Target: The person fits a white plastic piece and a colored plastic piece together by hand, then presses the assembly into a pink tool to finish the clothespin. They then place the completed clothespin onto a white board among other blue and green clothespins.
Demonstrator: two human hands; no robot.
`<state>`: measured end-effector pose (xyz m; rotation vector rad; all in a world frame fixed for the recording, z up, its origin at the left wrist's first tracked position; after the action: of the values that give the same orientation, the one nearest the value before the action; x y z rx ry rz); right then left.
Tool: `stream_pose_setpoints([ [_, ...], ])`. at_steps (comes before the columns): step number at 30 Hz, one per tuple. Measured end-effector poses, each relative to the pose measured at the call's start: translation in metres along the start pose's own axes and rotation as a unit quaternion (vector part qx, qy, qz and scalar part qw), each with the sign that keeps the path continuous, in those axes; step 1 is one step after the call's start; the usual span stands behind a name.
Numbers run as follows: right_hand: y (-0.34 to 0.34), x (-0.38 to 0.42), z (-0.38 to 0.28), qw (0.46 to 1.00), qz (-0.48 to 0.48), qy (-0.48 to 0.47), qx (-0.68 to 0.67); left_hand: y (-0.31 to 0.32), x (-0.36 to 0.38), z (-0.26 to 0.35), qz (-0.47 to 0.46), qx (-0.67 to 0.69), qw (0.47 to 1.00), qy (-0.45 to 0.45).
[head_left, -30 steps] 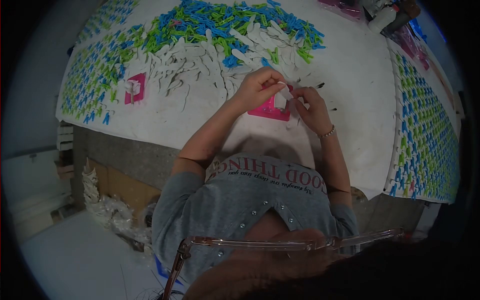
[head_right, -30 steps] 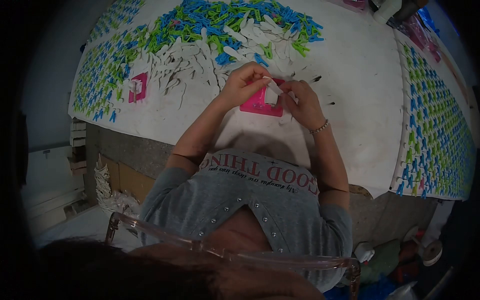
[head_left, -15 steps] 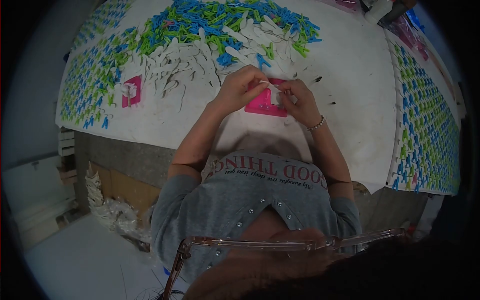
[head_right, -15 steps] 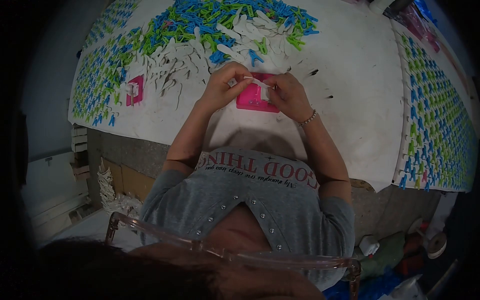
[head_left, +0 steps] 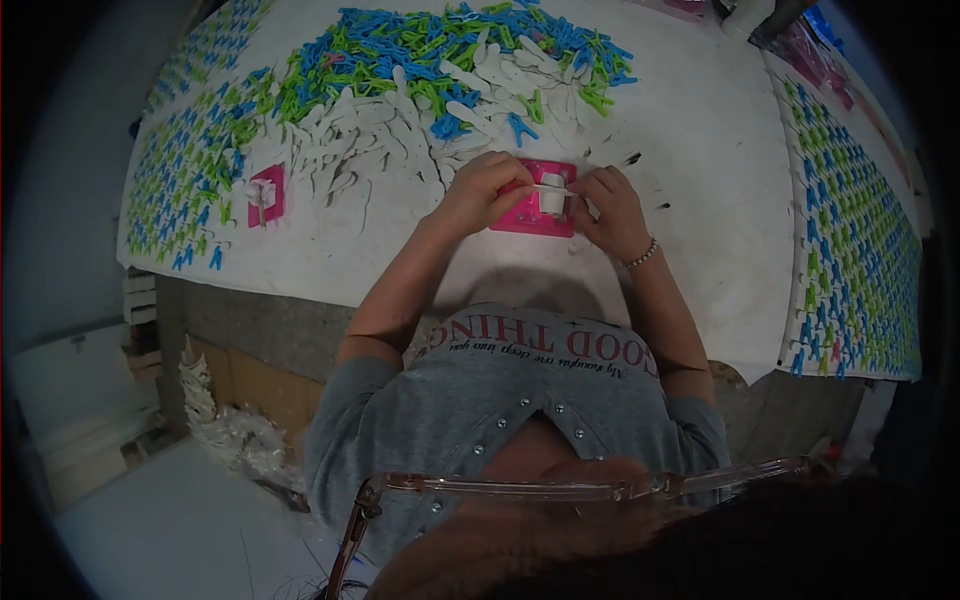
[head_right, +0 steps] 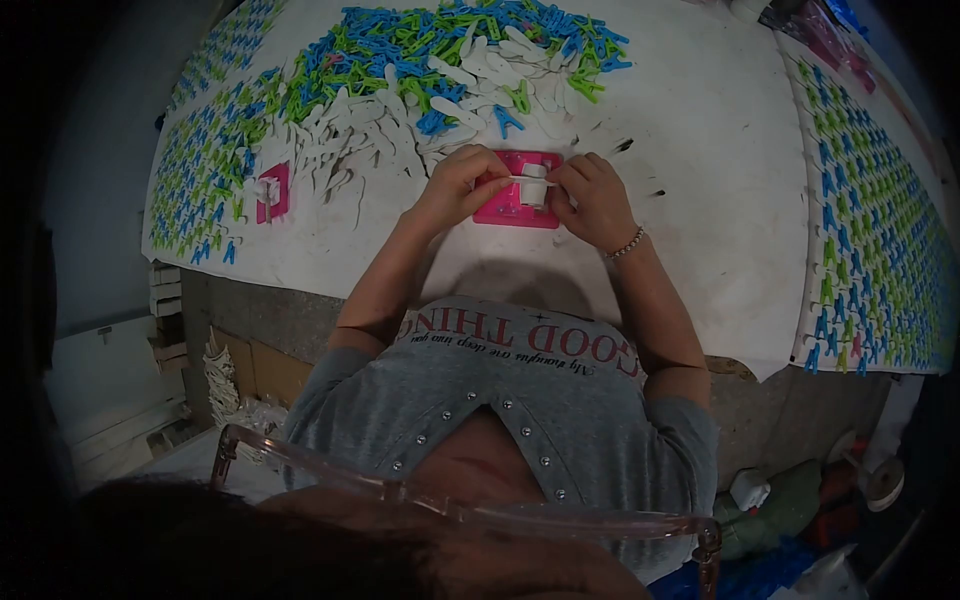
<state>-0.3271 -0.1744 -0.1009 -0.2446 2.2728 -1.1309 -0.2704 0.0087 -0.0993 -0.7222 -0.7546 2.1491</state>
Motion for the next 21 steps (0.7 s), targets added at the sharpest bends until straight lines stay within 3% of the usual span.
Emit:
stream_pose_setpoints([
  [7, -0.022, -0.003, -0.002, 0.999, 0.041, 0.005, 0.004, 0.006, -0.012, 0.011, -0.005, -0.021, 1.0, 0.015],
  [10, -0.031, -0.005, -0.003, 0.993, 0.068, 0.056, -0.076, 0.014, -0.02, 0.014, -0.02, -0.008, 0.999, 0.031],
  [12, -0.028, -0.006, 0.003, 0.968, 0.062, 0.114, -0.214, 0.017, -0.025, 0.021, -0.018, -0.03, 0.997, 0.063],
  [13, -0.025, -0.008, 0.003, 0.968, 0.064, 0.114, -0.213, 0.018, -0.026, 0.023, -0.019, -0.03, 0.997, 0.065],
  [15, -0.012, -0.011, 0.007, 0.917, 0.078, 0.081, -0.384, 0.019, -0.027, 0.022, 0.004, 0.007, 0.999, 0.032],
  [19, 0.012, -0.004, 0.012, 0.917, 0.028, 0.139, -0.372, 0.02, -0.019, 0.013, 0.033, 0.115, 0.993, -0.011],
  [21, 0.026, -0.002, 0.015, 0.877, 0.013, 0.177, -0.447, 0.018, -0.015, 0.009, 0.03, 0.161, 0.985, -0.05],
])
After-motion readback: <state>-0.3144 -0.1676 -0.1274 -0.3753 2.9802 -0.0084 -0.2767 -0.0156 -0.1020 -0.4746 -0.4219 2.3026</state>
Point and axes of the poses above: each hand's wrist, its own x-axis away from the middle knuckle, its own y-axis out of the palm, z = x × y, the point moved 5 cm from there along -x, towards the middle knuckle, and after that the axes turned 11 degrees about -z, right-handed, at the moved point
